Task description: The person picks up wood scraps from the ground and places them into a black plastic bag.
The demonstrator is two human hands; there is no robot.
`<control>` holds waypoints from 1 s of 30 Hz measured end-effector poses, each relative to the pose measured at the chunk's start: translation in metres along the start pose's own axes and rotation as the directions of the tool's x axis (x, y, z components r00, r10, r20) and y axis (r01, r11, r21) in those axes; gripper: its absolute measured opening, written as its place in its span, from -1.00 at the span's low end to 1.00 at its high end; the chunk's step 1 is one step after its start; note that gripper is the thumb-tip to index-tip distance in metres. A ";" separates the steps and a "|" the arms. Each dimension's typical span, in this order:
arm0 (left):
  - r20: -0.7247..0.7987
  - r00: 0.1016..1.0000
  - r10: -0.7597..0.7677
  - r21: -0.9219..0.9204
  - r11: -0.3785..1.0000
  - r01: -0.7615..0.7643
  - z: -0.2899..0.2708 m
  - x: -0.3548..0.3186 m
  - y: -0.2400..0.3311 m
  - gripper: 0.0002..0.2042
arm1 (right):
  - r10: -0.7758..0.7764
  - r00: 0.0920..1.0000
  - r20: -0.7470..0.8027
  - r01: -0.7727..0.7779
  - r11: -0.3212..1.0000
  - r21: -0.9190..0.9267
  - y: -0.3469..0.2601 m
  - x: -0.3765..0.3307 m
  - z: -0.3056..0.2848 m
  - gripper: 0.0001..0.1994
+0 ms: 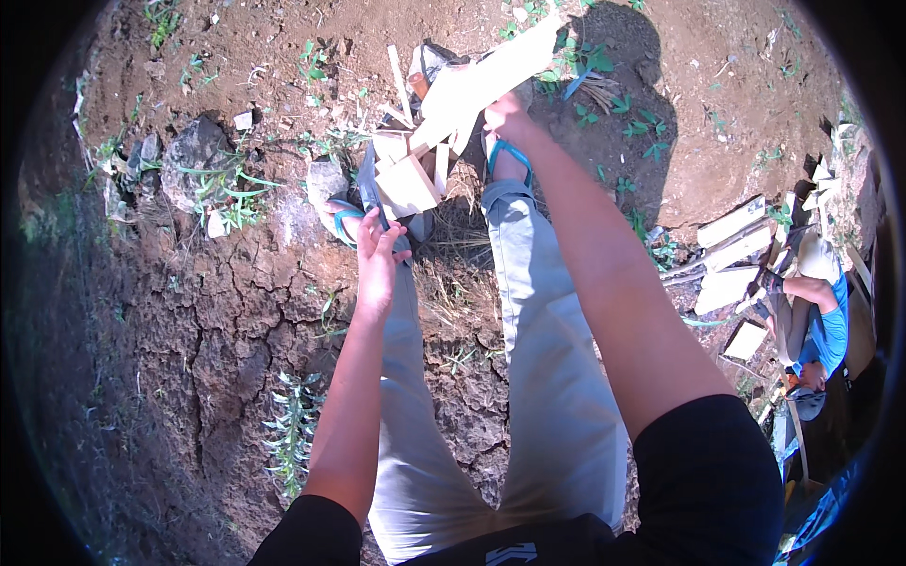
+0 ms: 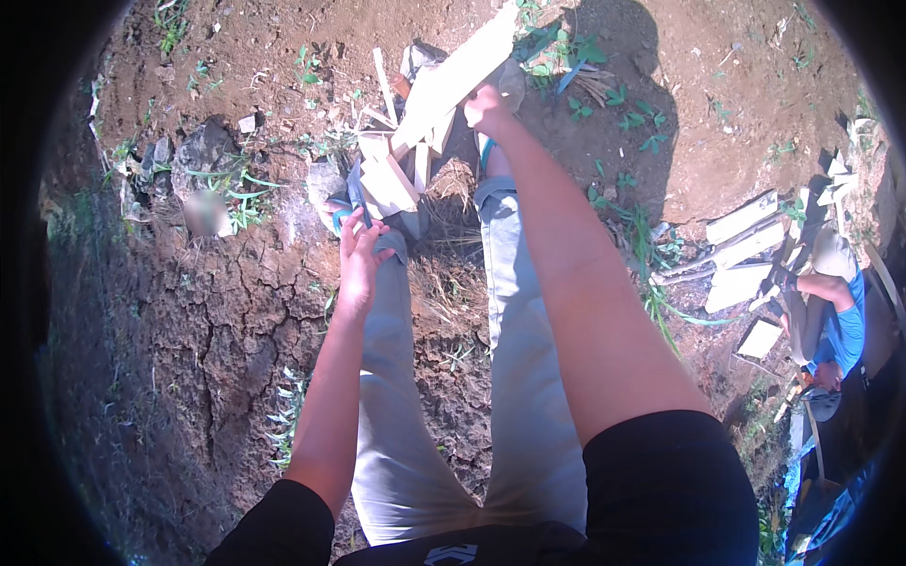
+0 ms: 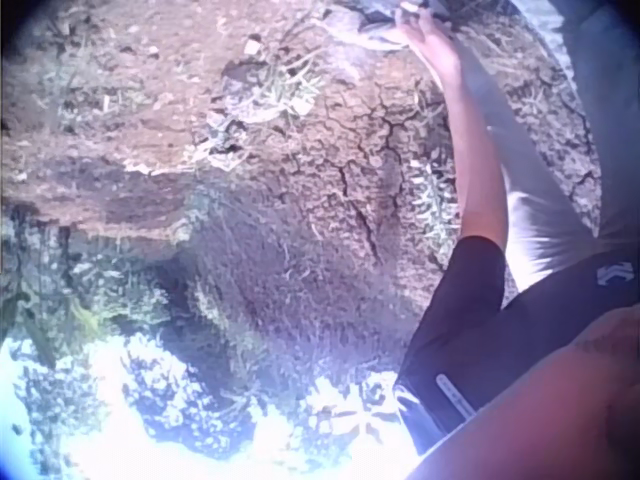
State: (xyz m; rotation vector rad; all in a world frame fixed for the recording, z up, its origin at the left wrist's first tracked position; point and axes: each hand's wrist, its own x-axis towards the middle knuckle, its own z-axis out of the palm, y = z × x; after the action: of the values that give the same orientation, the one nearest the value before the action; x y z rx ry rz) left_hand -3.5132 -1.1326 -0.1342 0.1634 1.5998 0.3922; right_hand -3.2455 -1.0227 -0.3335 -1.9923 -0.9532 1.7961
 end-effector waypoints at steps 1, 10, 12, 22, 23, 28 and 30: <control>-0.009 1.000 -0.004 0.012 1.000 0.004 -0.001 -0.001 0.001 -0.47 | -0.040 0.998 -0.052 0.037 0.998 -0.049 0.000 -0.006 0.003 -0.63; -0.005 1.000 0.026 -0.049 0.998 -0.026 -0.007 0.007 -0.015 -0.42 | -0.408 0.867 0.285 0.325 0.898 0.298 -0.021 0.007 -0.007 -0.71; 0.001 1.000 0.008 -0.027 1.000 -0.008 -0.001 0.008 -0.010 -0.43 | -0.344 0.882 0.322 0.247 0.920 0.304 -0.004 0.015 -0.028 -0.70; 0.059 0.998 0.017 -0.068 0.998 -0.013 -0.009 -0.001 -0.014 -0.52 | -0.219 0.889 0.402 0.012 0.890 0.457 0.054 0.038 -0.042 -0.63; 0.067 0.998 0.010 -0.058 0.998 -0.006 -0.014 -0.004 -0.013 -0.53 | -0.209 0.886 0.414 -0.010 0.884 0.468 0.059 0.036 -0.038 -0.63; 0.065 0.998 -0.017 -0.017 1.000 0.018 -0.025 -0.011 -0.013 -0.59 | -0.207 0.876 0.436 -0.088 0.820 0.566 0.098 0.043 -0.045 -0.59; 0.051 0.998 -0.026 -0.059 0.998 0.029 -0.023 -0.014 -0.011 -0.61 | -0.237 0.857 0.457 -0.131 0.758 0.639 0.105 0.054 -0.055 -0.58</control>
State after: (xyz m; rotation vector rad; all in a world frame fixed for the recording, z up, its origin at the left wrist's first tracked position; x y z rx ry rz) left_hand -3.5329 -1.1513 -0.1244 0.1046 1.5379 0.4111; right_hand -3.1632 -1.0542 -0.4300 -1.0504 -0.3735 2.2678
